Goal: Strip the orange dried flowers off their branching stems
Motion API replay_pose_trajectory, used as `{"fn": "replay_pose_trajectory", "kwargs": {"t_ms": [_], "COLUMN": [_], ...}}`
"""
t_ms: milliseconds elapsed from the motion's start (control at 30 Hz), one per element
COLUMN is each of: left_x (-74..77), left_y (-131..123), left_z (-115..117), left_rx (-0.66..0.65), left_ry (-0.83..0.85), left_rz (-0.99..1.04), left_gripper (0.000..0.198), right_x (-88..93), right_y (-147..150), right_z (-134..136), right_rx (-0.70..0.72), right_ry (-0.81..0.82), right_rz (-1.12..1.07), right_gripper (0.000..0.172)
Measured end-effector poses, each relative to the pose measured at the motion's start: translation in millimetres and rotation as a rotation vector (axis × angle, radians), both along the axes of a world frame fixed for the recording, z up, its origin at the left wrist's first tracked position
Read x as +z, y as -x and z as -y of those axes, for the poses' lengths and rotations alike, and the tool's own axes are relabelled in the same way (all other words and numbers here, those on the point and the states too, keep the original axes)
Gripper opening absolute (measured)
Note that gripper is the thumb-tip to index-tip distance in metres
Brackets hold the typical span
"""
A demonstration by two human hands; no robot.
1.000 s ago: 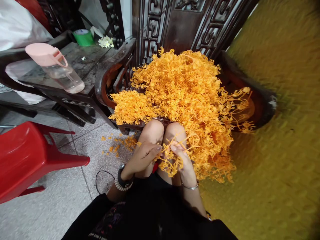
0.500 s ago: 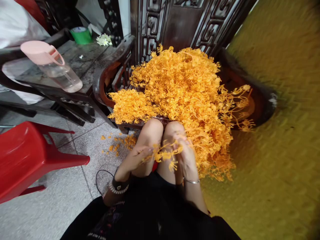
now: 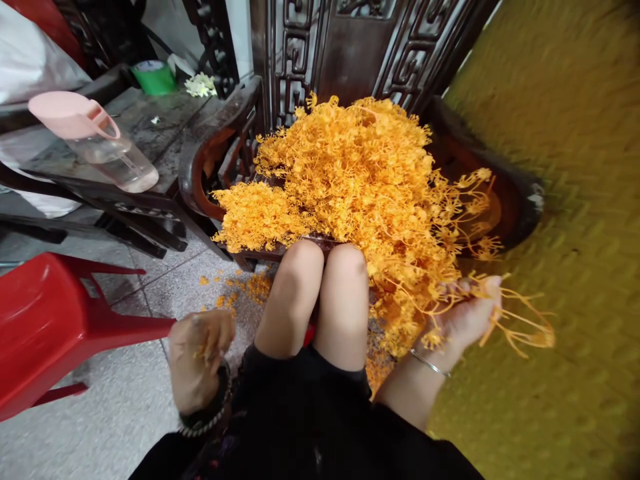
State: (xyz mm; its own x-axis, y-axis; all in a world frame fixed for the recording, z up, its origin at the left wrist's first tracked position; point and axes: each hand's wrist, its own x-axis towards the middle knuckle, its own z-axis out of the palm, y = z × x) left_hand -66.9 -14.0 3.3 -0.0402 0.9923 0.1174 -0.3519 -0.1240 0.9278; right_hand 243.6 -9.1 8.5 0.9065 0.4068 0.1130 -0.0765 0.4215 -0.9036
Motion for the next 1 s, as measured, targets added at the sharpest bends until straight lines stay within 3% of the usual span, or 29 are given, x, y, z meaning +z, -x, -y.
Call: {"fn": "replay_pose_trajectory", "kwargs": {"t_ms": [67,133,233,333,433,567,733,867,1000], "left_x": [-2.5,-6.4,-9.2,-4.8,1.3,-1.0,-14.3,-15.6,-14.7], "left_y": [9,6,-21,-57,-85,-100,-99,-100,-103], "left_z": [-4,-11,-21,-27,-31,-37,-42,-44,-38], "left_rx": [-0.037,-0.195,-0.399,-0.483,-0.445,-0.358,-0.494,-0.579,-0.417], "left_ry": [0.024,0.092,0.136,0.063,-0.022,-0.147,-0.269,-0.398,-0.562], "left_rz": [-0.068,-0.145,-0.104,-0.038,-0.135,-0.385,-0.477,-0.623,-0.755], "left_gripper": [0.048,0.041,0.024,0.016,0.021,0.03,0.033,0.032,0.033], "right_x": [1.3,1.0,-0.5,-0.9,-0.2,1.3,2.7,0.9,-1.2], "right_y": [-2,10,40,63,75,84,85,85,88], "right_z": [4,4,-2,-7,-7,-6,-11,-15,-17], "right_rx": [0.134,0.267,0.378,0.431,0.474,0.502,0.628,0.657,0.638], "right_ry": [0.048,0.107,0.184,0.258,0.294,0.293,0.258,0.282,0.216], "right_rz": [-0.016,-0.025,-0.059,-0.078,-0.057,-0.197,-0.282,-0.299,-0.239], "right_gripper": [0.029,0.031,0.03,0.03,0.034,0.034,0.036,0.033,0.04]}}
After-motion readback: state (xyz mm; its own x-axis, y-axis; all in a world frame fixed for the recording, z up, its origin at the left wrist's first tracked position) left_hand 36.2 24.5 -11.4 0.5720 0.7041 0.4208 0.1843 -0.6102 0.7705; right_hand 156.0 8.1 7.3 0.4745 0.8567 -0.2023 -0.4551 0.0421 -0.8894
